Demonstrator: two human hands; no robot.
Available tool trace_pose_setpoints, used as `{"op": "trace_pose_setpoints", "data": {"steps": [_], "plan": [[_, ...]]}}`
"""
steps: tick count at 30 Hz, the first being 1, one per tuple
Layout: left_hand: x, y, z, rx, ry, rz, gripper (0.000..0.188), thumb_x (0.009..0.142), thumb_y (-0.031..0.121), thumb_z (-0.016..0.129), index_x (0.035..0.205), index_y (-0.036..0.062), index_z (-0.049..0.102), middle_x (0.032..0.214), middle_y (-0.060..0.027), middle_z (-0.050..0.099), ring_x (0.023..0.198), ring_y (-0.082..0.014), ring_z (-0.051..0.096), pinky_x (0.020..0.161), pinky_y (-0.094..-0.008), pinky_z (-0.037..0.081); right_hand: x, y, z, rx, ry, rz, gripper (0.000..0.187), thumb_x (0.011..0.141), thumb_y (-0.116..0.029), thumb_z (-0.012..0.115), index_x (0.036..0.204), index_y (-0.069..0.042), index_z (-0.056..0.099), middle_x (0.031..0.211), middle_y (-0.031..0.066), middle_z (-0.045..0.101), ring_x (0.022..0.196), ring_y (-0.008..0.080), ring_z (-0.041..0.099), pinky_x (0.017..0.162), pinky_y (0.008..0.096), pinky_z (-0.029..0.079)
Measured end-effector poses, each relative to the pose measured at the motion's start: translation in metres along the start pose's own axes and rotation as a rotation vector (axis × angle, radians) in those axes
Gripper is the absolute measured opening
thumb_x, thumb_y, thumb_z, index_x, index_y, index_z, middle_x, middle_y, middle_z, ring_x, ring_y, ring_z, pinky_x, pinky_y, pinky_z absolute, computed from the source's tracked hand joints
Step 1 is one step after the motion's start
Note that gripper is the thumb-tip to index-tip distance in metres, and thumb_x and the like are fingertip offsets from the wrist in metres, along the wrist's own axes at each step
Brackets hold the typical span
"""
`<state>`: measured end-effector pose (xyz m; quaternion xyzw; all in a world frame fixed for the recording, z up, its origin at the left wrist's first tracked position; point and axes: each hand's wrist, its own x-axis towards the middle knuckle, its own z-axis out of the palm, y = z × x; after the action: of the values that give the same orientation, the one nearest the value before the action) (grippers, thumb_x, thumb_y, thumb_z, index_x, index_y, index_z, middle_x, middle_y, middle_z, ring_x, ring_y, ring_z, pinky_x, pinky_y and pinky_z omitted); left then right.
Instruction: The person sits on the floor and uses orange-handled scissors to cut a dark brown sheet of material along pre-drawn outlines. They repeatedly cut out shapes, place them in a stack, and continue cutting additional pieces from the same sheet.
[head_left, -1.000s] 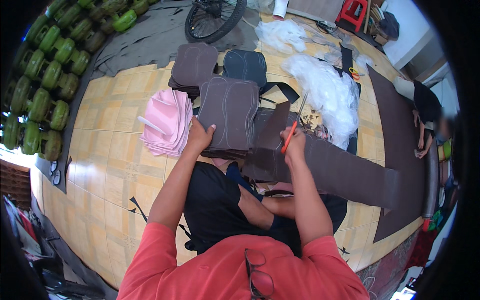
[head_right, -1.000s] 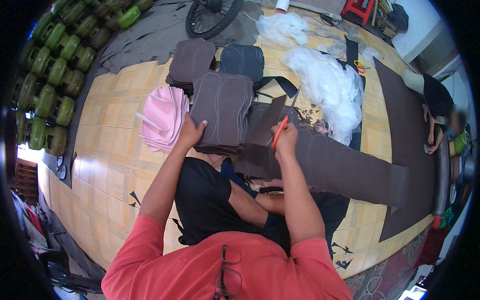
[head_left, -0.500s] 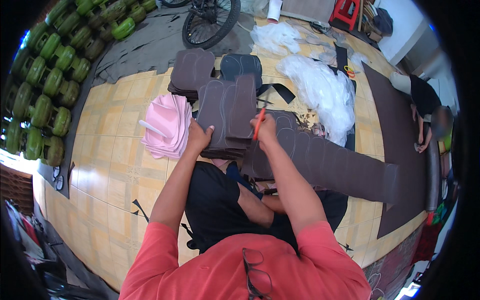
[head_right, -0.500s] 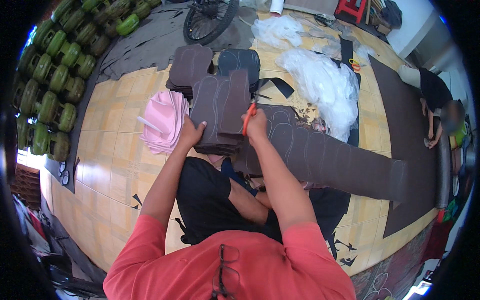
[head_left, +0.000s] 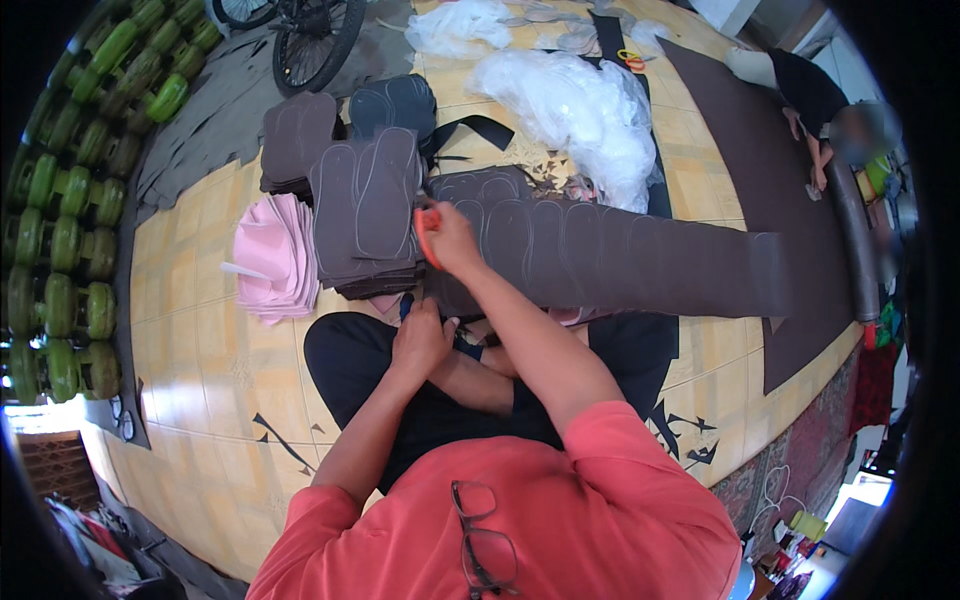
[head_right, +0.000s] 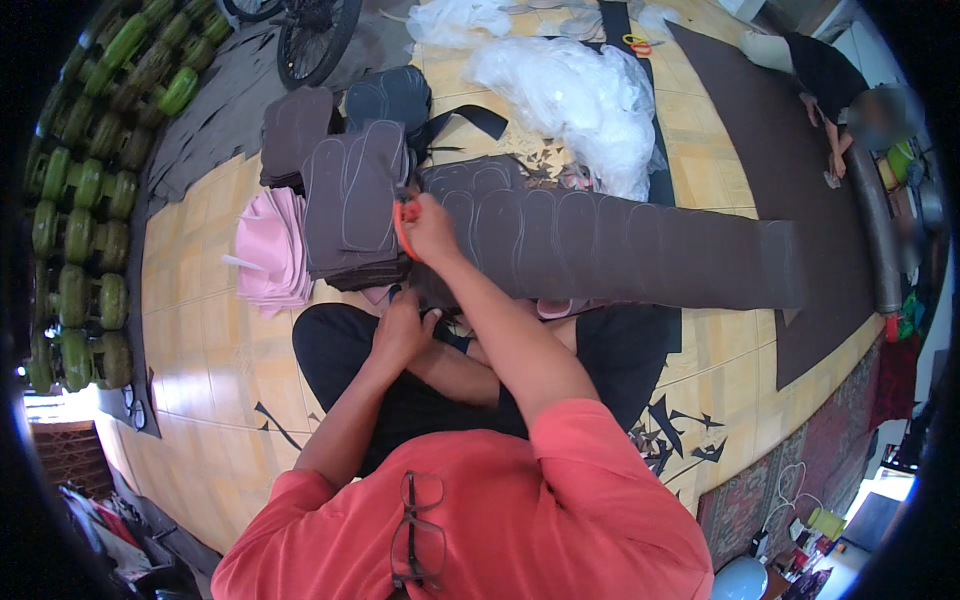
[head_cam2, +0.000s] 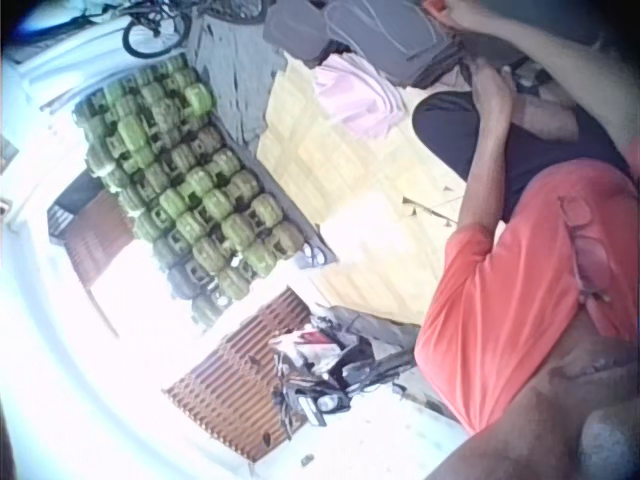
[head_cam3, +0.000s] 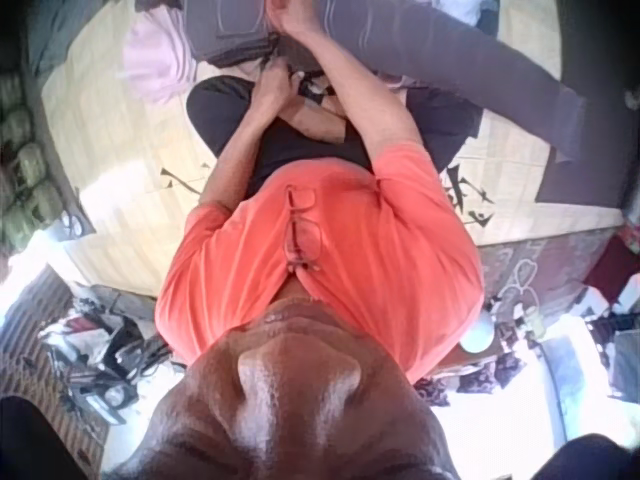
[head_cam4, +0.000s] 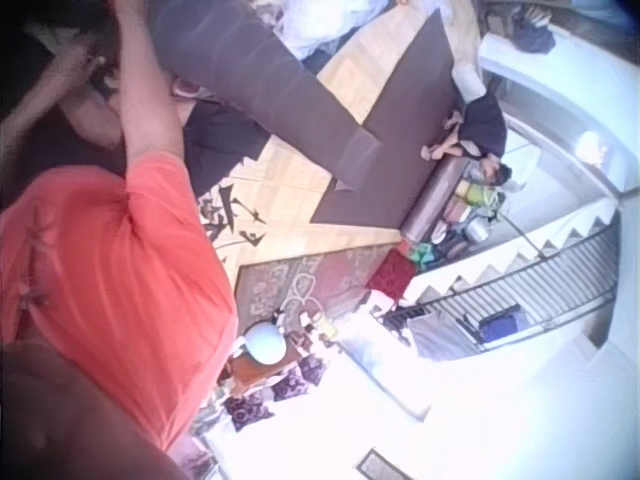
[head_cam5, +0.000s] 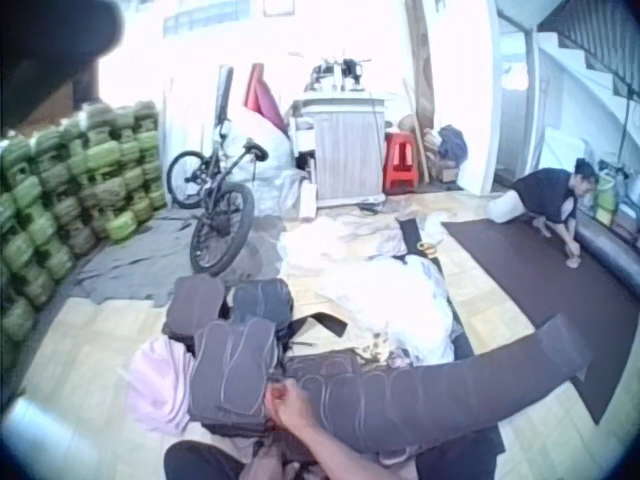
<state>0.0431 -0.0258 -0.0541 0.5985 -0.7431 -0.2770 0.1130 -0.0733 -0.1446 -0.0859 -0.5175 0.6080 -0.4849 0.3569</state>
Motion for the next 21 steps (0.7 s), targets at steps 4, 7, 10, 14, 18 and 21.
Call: {"op": "trace_pose_setpoints", "data": {"steps": [4, 7, 10, 14, 18, 21], "plan": [[0.013, -0.002, 0.008, 0.143, 0.031, -0.135, 0.052, 0.077, 0.022, 0.073, 0.11, -0.0103, 0.049, 0.109, -0.0313, 0.053, 0.103, -0.0444, 0.056, 0.087, -0.0489, 0.047, -0.048, 0.011, -0.065, 0.513, 0.038, 0.289, 0.024, 0.083, -0.02, 0.071, 0.093, -0.005, 0.054, 0.074, 0.0024, 0.054, 0.061, 0.0104, 0.055, 0.047, 0.0264, 0.046], [0.024, -0.004, 0.018, 0.13, 0.05, -0.137, 0.051, 0.077, 0.024, 0.073, 0.108, -0.01, 0.05, 0.102, -0.0287, 0.056, 0.105, -0.0434, 0.055, 0.09, -0.0479, 0.045, -0.097, 0.009, -0.125, 0.423, 0.144, 0.459, 0.03, 0.083, -0.023, 0.073, 0.099, -0.003, 0.057, 0.073, 0.0013, 0.054, 0.054, 0.0072, 0.052, 0.039, 0.0227, 0.04], [0.035, -0.036, 0.045, -0.021, 0.295, -0.016, 0.041, 0.081, 0.018, 0.069, 0.107, -0.008, 0.052, 0.096, -0.0215, 0.058, 0.1, -0.0361, 0.059, 0.085, -0.0442, 0.049, -0.137, 0.012, -0.165, 0.417, 0.114, 0.519, 0.028, 0.085, -0.025, 0.071, 0.096, -0.002, 0.058, 0.067, 0.0001, 0.052, 0.046, 0.0058, 0.048, 0.037, 0.0214, 0.038], [0.038, -0.005, 0.05, -1.023, -0.068, -0.475, 0.025, 0.084, 0.006, 0.06, 0.108, 0.0008, 0.053, 0.096, -0.0103, 0.057, 0.094, -0.021, 0.058, 0.073, -0.0338, 0.054, -0.171, 0.023, -0.179, 0.586, 0.221, 0.595, 0.024, 0.086, -0.025, 0.069, 0.089, -0.005, 0.056, 0.06, -0.0007, 0.047, 0.043, 0.0061, 0.045, 0.035, 0.0216, 0.038], [0.042, 0.023, 0.064, -1.233, -0.035, -0.406, 0.036, 0.088, 0.012, 0.061, 0.119, 0.0005, 0.045, 0.109, -0.0139, 0.055, 0.093, -0.0304, 0.061, 0.077, -0.0404, 0.056, -0.161, 0.029, -0.182, 0.649, 0.239, 0.551, 0.025, 0.089, -0.027, 0.066, 0.089, -0.004, 0.057, 0.06, -0.0008, 0.047, 0.043, 0.0062, 0.047, 0.035, 0.022, 0.04], [0.058, 0.024, 0.073, -1.444, -0.454, -0.506, 0.04, 0.09, 0.012, 0.058, 0.126, 0.0033, 0.042, 0.116, -0.0145, 0.053, 0.105, -0.0303, 0.06, 0.078, -0.044, 0.056, -0.154, 0.03, -0.179, 0.717, 0.287, 0.55, 0.033, 0.091, -0.033, 0.063, 0.092, 0.0, 0.058, 0.059, -0.0006, 0.047, 0.042, 0.0069, 0.048, 0.035, 0.0226, 0.041]]}}
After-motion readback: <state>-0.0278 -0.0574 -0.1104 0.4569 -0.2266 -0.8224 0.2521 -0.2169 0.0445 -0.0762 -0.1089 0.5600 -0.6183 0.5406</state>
